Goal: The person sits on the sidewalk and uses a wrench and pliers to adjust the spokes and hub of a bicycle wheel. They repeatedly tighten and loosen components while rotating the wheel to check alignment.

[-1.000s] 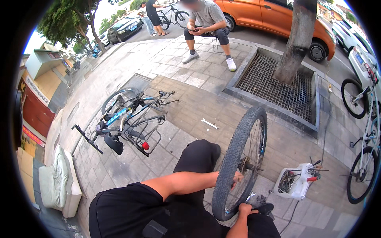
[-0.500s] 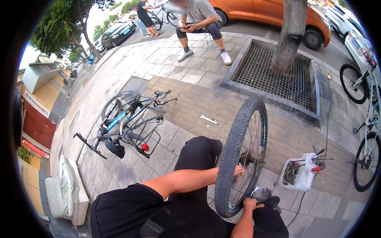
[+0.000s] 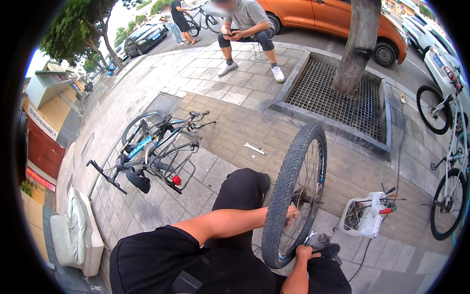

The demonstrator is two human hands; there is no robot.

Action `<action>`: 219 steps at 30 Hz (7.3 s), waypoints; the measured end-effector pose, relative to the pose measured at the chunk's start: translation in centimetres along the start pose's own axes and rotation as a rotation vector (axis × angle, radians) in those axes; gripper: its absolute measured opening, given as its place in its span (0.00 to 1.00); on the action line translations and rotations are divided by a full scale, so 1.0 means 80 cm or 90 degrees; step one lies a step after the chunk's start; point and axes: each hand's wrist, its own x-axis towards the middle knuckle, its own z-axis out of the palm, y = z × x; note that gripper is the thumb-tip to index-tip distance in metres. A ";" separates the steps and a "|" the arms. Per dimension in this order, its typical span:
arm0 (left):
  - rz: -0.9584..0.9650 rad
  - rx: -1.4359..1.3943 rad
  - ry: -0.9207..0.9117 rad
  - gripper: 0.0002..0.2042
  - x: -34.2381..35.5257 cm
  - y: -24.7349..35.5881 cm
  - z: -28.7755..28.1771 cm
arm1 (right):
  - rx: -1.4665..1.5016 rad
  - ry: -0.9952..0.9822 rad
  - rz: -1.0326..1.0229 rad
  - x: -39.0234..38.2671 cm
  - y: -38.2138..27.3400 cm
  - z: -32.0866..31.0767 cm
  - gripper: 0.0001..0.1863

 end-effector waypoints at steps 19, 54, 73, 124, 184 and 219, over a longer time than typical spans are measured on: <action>-0.122 -0.213 -0.040 0.11 0.003 -0.040 -0.001 | 0.043 -0.015 0.095 -0.044 -0.041 -0.024 0.22; 0.017 -0.346 -0.129 0.15 0.009 -0.057 -0.009 | -0.076 -0.094 -0.050 0.037 0.041 0.013 0.18; -0.349 -0.231 0.127 0.10 -0.031 0.050 -0.001 | 0.293 -0.119 -0.040 -0.103 -0.184 -0.130 0.19; -0.481 -0.413 0.172 0.06 -0.021 0.046 -0.016 | -0.148 -0.517 -0.249 0.085 -0.324 -0.283 0.18; -0.440 -0.405 0.190 0.13 -0.022 0.042 -0.014 | -0.081 -0.603 -0.246 0.050 -0.354 -0.237 0.16; -0.361 -0.442 0.103 0.16 -0.040 -0.004 -0.032 | -0.353 -0.223 -0.870 0.047 -0.367 -0.240 0.12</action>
